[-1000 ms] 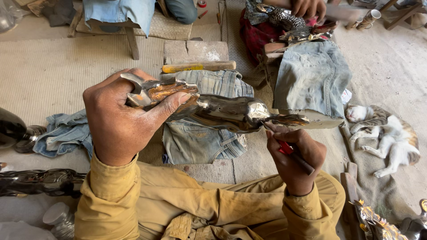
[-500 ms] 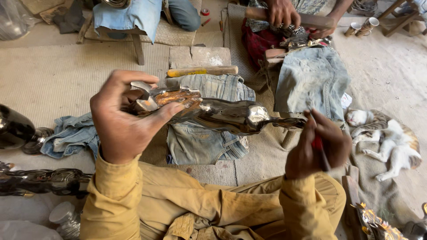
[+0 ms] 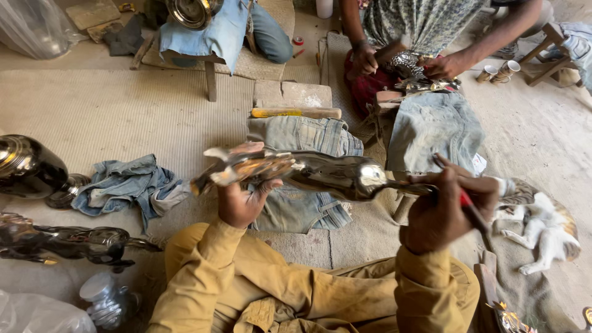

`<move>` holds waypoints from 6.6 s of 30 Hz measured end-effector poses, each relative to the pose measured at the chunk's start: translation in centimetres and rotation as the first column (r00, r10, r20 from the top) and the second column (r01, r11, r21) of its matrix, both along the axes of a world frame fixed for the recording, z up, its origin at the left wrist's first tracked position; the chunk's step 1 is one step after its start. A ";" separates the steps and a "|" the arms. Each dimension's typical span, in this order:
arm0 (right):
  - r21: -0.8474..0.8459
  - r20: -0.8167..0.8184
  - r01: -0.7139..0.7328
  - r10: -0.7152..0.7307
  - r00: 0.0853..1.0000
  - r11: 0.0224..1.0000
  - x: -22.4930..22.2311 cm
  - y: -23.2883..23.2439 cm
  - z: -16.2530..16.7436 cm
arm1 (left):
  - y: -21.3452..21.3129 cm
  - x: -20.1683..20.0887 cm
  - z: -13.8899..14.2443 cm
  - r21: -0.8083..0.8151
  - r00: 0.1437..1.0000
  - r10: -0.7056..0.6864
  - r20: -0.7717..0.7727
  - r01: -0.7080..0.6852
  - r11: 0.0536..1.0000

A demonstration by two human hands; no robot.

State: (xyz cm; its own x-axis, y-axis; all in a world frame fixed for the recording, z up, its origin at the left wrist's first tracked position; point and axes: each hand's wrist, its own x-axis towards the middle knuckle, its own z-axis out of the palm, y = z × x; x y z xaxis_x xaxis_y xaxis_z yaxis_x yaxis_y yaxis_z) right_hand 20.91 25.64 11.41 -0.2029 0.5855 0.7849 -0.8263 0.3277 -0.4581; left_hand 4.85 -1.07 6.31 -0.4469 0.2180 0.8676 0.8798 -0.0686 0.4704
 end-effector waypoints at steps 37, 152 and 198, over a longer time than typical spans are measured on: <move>-0.412 0.456 -0.312 0.490 0.743 0.856 -12.9 6.6 -4.4 | 1.2 -4.3 -1.7 -0.456 0.786 0.445 0.428 -0.237 0.858; -0.157 0.848 -0.487 0.370 0.379 0.859 -8.3 4.4 -4.3 | -2.6 0.8 -9.9 0.335 0.595 -0.374 0.711 0.180 0.925; 0.005 0.897 -0.692 0.303 0.322 0.722 -3.9 7.6 -9.2 | -1.9 0.7 -8.7 0.331 0.598 -0.387 0.702 0.207 0.921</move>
